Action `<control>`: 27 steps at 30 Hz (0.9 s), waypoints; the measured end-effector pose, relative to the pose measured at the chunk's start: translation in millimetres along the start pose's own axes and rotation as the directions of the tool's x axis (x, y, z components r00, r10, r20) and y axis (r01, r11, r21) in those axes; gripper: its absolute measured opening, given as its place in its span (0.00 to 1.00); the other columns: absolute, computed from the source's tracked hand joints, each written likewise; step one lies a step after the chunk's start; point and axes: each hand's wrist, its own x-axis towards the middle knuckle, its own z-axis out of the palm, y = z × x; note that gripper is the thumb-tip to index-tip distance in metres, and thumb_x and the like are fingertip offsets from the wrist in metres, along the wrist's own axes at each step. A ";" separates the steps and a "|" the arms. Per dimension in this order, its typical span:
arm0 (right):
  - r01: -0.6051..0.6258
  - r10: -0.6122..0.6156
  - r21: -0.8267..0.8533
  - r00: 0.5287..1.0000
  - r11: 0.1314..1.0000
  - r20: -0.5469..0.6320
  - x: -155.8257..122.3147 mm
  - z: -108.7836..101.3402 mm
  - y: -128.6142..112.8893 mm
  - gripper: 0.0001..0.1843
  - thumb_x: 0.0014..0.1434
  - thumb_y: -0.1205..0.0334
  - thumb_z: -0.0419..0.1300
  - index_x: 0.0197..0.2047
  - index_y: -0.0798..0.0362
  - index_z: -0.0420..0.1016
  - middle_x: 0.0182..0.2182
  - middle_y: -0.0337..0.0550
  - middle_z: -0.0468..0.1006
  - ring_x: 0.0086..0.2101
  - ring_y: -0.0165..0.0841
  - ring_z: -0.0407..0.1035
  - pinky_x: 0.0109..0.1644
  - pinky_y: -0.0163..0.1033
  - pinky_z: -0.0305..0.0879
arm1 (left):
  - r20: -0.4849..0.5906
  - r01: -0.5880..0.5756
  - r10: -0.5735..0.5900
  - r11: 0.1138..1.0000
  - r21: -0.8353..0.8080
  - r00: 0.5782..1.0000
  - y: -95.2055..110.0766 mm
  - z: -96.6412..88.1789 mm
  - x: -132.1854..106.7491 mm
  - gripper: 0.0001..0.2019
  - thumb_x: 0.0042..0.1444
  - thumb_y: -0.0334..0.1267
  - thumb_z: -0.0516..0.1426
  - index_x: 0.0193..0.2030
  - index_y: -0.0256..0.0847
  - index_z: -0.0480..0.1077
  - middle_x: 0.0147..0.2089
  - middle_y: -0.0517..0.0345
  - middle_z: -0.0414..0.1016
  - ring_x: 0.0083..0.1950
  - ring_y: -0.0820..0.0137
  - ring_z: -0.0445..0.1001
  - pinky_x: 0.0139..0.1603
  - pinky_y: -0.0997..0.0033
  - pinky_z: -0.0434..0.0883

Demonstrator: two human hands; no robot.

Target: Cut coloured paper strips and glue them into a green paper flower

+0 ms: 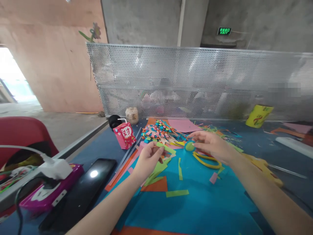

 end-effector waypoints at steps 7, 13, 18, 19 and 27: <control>-0.001 0.000 0.060 1.000 0.998 0.028 -0.9 11.1 12.8 0.17 0.46 0.60 0.61 0.40 0.53 0.65 0.31 0.38 0.68 0.24 0.24 0.65 0.25 0.30 0.64 | 0.132 0.101 -0.069 0.961 -0.257 0.989 1.5 4.7 -4.4 0.11 0.52 0.42 0.55 0.29 0.41 0.54 0.37 0.58 0.73 0.33 0.68 0.76 0.22 0.77 0.65; 0.099 -0.095 -0.021 0.988 0.995 0.123 -0.9 16.8 16.5 0.12 0.47 0.63 0.59 0.37 0.54 0.66 0.33 0.39 0.69 0.27 0.25 0.66 0.26 0.31 0.64 | 0.418 0.323 -0.178 0.896 -0.305 0.891 -0.6 3.6 -7.4 0.08 0.53 0.39 0.54 0.32 0.40 0.58 0.46 0.52 0.70 0.35 0.66 0.76 0.22 0.76 0.66; 0.122 -0.121 -0.066 0.993 0.990 0.020 0.6 19.1 18.9 0.11 0.46 0.64 0.59 0.35 0.54 0.66 0.31 0.40 0.71 0.29 0.27 0.67 0.27 0.32 0.64 | 0.491 0.379 -0.184 0.863 -0.333 0.852 -2.1 6.8 -8.7 0.08 0.51 0.38 0.56 0.33 0.40 0.59 0.38 0.52 0.74 0.39 0.61 0.75 0.26 0.71 0.70; 0.113 -0.113 -0.072 0.994 0.991 0.000 0.8 19.4 19.7 0.11 0.45 0.63 0.59 0.34 0.54 0.66 0.31 0.40 0.71 0.29 0.28 0.67 0.27 0.32 0.64 | 0.488 0.383 -0.191 0.863 -0.330 0.851 -2.3 7.4 -8.9 0.08 0.51 0.38 0.56 0.33 0.40 0.58 0.37 0.52 0.74 0.39 0.61 0.75 0.26 0.71 0.70; 0.158 -0.186 -0.200 0.974 0.967 -0.129 7.5 13.5 31.0 0.10 0.46 0.62 0.58 0.34 0.53 0.65 0.32 0.41 0.71 0.31 0.29 0.69 0.32 0.34 0.66 | 0.488 0.371 -0.204 0.888 -0.272 0.849 -1.8 7.4 -9.0 0.09 0.51 0.39 0.56 0.32 0.38 0.60 0.34 0.49 0.74 0.39 0.63 0.74 0.25 0.73 0.70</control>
